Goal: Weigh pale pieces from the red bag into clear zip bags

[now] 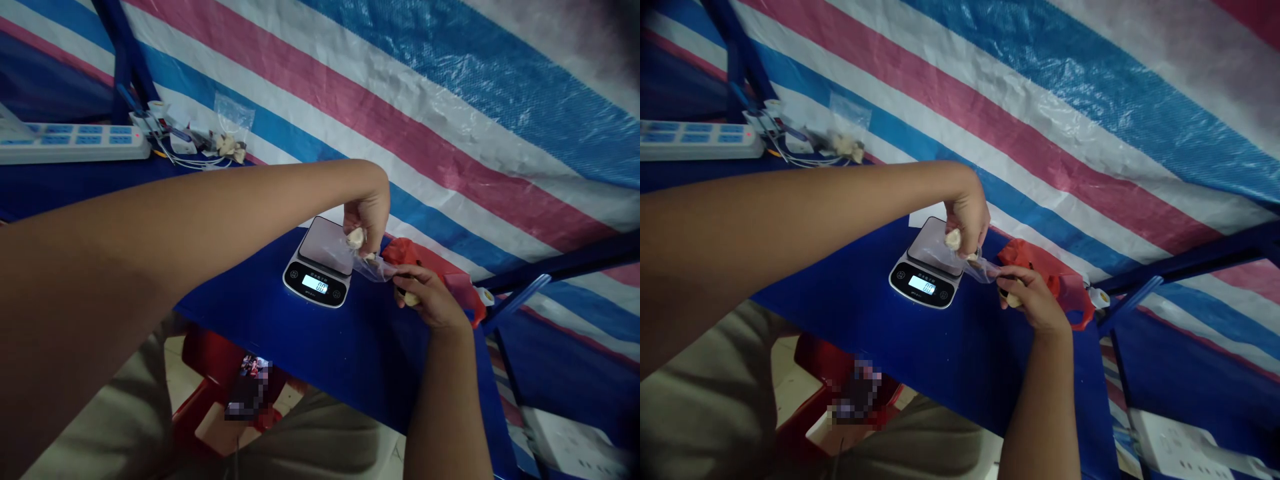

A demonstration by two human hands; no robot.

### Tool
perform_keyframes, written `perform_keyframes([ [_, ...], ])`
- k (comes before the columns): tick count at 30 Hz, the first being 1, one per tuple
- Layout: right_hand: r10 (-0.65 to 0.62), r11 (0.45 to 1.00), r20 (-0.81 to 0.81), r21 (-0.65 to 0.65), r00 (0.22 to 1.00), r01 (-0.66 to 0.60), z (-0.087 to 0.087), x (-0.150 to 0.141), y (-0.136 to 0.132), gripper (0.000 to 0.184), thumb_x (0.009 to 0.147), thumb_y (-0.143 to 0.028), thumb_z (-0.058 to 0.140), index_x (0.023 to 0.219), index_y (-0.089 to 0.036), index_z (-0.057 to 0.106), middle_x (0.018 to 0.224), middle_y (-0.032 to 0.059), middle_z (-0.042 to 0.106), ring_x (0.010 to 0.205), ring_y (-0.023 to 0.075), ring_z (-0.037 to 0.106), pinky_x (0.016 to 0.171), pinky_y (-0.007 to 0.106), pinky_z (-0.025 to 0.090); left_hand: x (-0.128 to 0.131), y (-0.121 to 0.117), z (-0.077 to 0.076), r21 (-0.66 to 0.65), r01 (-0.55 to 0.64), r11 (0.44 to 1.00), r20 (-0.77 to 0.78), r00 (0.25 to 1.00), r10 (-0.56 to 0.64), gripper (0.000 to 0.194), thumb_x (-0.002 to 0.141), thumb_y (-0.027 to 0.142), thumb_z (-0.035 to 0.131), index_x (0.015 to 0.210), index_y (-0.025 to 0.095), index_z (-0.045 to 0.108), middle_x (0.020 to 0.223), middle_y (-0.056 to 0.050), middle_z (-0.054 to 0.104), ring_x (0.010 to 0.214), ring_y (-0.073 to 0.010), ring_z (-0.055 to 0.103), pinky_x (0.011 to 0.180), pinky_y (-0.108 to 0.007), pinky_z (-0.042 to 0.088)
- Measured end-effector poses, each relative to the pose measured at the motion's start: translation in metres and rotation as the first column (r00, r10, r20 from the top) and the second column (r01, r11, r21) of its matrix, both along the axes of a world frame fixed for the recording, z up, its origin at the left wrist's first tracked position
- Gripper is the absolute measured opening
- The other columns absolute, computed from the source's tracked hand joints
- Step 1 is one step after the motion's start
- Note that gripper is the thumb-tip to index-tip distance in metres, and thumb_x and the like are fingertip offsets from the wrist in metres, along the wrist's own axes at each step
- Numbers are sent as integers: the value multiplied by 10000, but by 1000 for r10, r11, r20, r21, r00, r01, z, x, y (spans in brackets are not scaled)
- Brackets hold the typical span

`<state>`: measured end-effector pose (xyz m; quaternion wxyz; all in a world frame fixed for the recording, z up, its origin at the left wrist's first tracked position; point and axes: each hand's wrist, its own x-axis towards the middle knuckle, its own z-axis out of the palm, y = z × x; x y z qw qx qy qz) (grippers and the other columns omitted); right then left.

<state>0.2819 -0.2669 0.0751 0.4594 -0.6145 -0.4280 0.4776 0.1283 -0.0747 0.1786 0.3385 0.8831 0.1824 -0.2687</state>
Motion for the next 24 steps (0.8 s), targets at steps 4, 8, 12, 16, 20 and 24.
perform_keyframes([
  [4, 18, 1000, -80, 23, 997, -17, -7, 2, 2, 416, 672, -412, 810, 1028, -203, 757, 584, -15, 621, 394, 103, 466, 361, 214, 222, -3, 3, -2, -6, 107, 994, 123, 987, -105, 419, 511, 315, 885, 907, 227, 778, 807, -32, 706, 882, -253, 656, 786, -387, 531],
  [8, 28, 999, -103, -22, 994, -30, -12, -6, 8, 504, 658, -520, 805, 1040, -202, 721, 569, -12, 605, 385, 99, 410, 343, 210, 151, -8, 5, -6, 8, 60, 998, 183, 981, -60, 427, 518, 292, 869, 932, 225, 787, 834, -48, 724, 915, -267, 670, 798, -388, 537],
  [12, -38, 998, -168, -51, 985, 30, -14, -18, 16, 397, 693, -559, 815, 808, -221, 641, 528, -38, 520, 387, 85, 378, 342, 199, 114, -11, 4, -8, 18, 24, 1000, 237, 971, -28, 409, 550, 293, 846, 948, 226, 784, 866, -54, 725, 954, -276, 666, 806, -393, 532],
  [16, -118, 993, -185, -33, 976, 114, -10, -22, 21, 426, 655, -581, 806, 748, -245, 562, 535, -48, 465, 400, 90, 357, 341, 194, 75, -14, 3, -9, -27, -137, 990, 212, 967, 139, 363, 594, 290, 821, 946, 212, 778, 883, -65, 711, 992, -283, 654, 826, -406, 518],
  [20, -117, 993, -139, -4, 983, 117, -7, -20, 21, 422, 679, -637, 733, 755, -254, 574, 691, 3, 612, 412, 75, 287, 347, 200, 84, -16, 2, -8, -68, -68, 995, 121, 990, 76, 275, 594, 260, 813, 857, 195, 771, 851, -57, 697, 948, -262, 654, 801, -381, 511],
  [24, -103, 994, -189, -42, 976, 97, -10, -20, 18, 414, 689, -630, 729, 892, -272, 689, 678, 5, 644, 410, 98, 364, 358, 208, 89, -15, 2, -10, -92, -47, 995, 132, 989, 59, 182, 589, 224, 810, 755, 171, 754, 772, -43, 681, 873, -242, 663, 761, -364, 521],
])
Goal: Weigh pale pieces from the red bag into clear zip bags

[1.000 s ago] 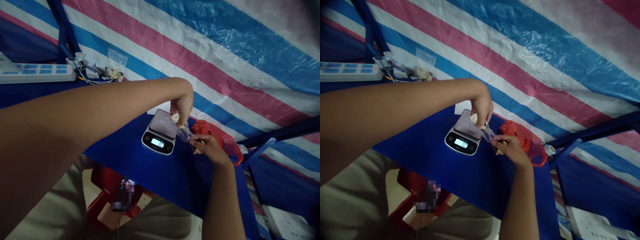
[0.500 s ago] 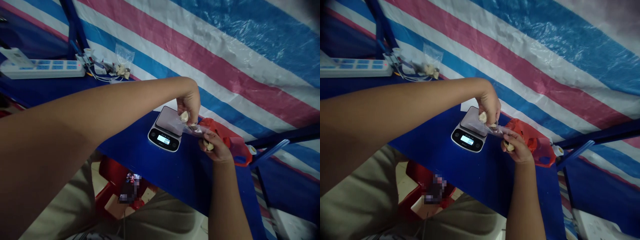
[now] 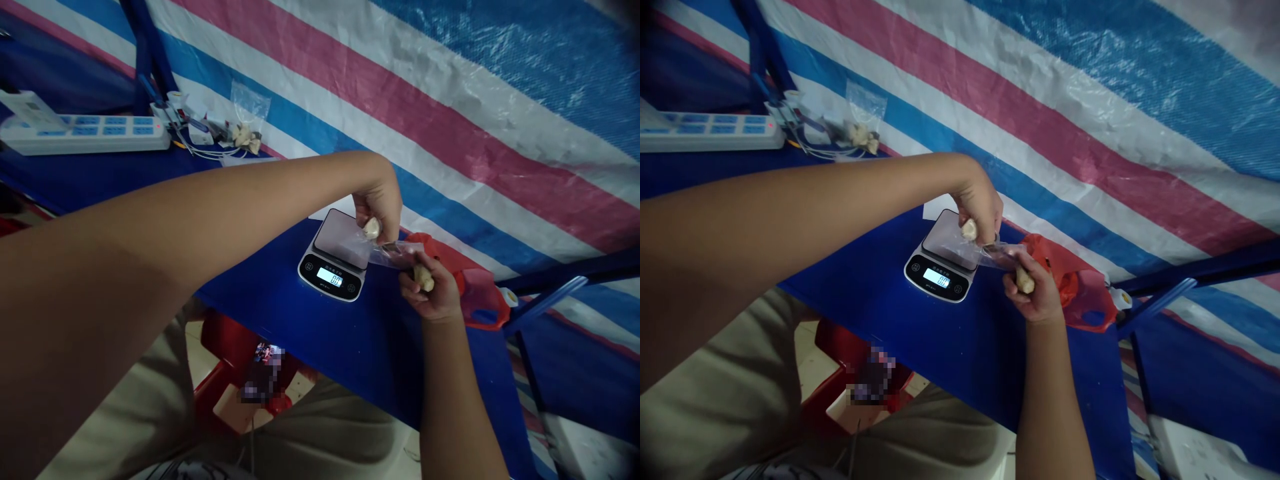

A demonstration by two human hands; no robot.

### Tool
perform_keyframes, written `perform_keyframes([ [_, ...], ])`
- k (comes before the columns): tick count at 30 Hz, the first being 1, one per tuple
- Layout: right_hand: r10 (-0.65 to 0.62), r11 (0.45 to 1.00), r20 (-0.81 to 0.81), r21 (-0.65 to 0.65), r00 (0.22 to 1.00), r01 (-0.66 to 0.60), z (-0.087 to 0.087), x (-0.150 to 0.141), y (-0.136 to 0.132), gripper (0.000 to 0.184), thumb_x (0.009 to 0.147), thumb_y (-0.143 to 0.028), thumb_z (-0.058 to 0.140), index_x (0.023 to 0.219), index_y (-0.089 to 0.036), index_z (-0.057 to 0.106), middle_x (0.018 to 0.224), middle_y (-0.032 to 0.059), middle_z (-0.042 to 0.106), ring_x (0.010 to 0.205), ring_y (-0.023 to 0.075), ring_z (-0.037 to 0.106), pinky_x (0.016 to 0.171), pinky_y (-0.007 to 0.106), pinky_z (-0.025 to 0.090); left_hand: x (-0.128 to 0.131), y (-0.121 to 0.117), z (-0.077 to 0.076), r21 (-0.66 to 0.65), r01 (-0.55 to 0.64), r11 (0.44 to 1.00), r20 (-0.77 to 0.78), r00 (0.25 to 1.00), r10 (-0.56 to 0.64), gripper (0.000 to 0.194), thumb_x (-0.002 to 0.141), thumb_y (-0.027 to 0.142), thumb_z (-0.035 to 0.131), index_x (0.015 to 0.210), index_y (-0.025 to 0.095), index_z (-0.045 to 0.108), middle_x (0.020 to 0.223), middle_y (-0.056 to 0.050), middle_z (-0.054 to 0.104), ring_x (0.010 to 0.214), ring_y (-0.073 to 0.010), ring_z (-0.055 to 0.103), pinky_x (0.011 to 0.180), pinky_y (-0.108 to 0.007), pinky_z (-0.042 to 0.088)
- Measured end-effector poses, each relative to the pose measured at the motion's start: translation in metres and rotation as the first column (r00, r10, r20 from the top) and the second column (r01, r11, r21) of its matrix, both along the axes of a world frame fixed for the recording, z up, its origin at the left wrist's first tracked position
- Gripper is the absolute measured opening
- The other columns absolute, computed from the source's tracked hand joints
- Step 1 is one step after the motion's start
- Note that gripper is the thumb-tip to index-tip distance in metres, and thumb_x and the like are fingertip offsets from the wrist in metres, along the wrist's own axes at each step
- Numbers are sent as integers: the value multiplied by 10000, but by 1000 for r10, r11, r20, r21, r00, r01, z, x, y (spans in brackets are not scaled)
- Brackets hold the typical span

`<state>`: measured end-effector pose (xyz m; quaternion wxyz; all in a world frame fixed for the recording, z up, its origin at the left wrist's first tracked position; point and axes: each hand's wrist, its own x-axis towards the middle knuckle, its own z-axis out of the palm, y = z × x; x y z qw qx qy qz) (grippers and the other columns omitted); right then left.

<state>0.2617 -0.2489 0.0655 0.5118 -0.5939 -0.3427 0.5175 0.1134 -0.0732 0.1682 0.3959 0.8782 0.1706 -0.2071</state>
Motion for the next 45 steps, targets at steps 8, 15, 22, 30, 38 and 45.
perform_keyframes([
  [8, 92, 995, 53, 35, 994, -94, -3, -7, -1, 588, 727, -584, 760, 1213, -267, 668, 650, -9, 634, 451, 132, 512, 351, 205, 130, 5, 3, -10, 59, 87, 995, -31, 996, -85, 171, 624, 291, 780, 753, 182, 756, 733, -36, 663, 856, -231, 643, 749, -354, 511],
  [15, 32, 994, 85, 103, 996, -40, -5, -13, 3, 409, 745, -571, 785, 942, -238, 653, 604, -41, 549, 431, 95, 457, 347, 199, 153, 3, 1, -12, 89, 24, 996, 35, 999, -27, 249, 590, 281, 805, 822, 198, 768, 799, -55, 678, 948, -273, 646, 788, -374, 510],
  [22, -75, 985, 205, 168, 976, 40, 4, 3, -4, 337, 736, -463, 837, 906, -244, 645, 649, -34, 604, 435, 89, 485, 355, 197, 183, -16, -2, -8, 270, 55, 961, 106, 991, -86, 311, 707, 292, 715, 998, 195, 766, 783, -34, 691, 869, -235, 633, 799, -360, 466],
  [30, -176, 984, 655, 94, 734, 152, -19, 16, 7, 212, 758, -430, 756, 805, -230, 705, 689, 1, 674, 532, 163, 615, 529, 291, 471, -62, -18, -53, 688, -15, 726, 258, 939, -225, 406, 757, 181, 622, 1142, 254, 727, 1137, -107, 694, 977, -280, 626, 814, -377, 438],
  [38, -65, 998, 894, 52, 444, 41, -19, 9, 6, 224, 821, -427, 690, 946, -247, 735, 846, 33, 763, 673, 213, 685, 683, 349, 505, -106, -8, -78, 379, -333, 863, 705, 709, -36, 430, 840, 400, 668, 1256, 293, 650, 1216, -51, 682, 1040, -219, 622, 882, -322, 454],
  [45, -108, 987, 461, -58, 881, 152, -10, 7, 2, 416, 681, -561, 837, 832, -228, 638, 681, -17, 656, 565, 143, 592, 486, 239, 463, -92, 36, -137, -247, -756, 607, 885, 79, 459, 189, 920, 275, 541, 786, 177, 633, 719, -3, 623, 670, -117, 532, 654, -271, 406],
])
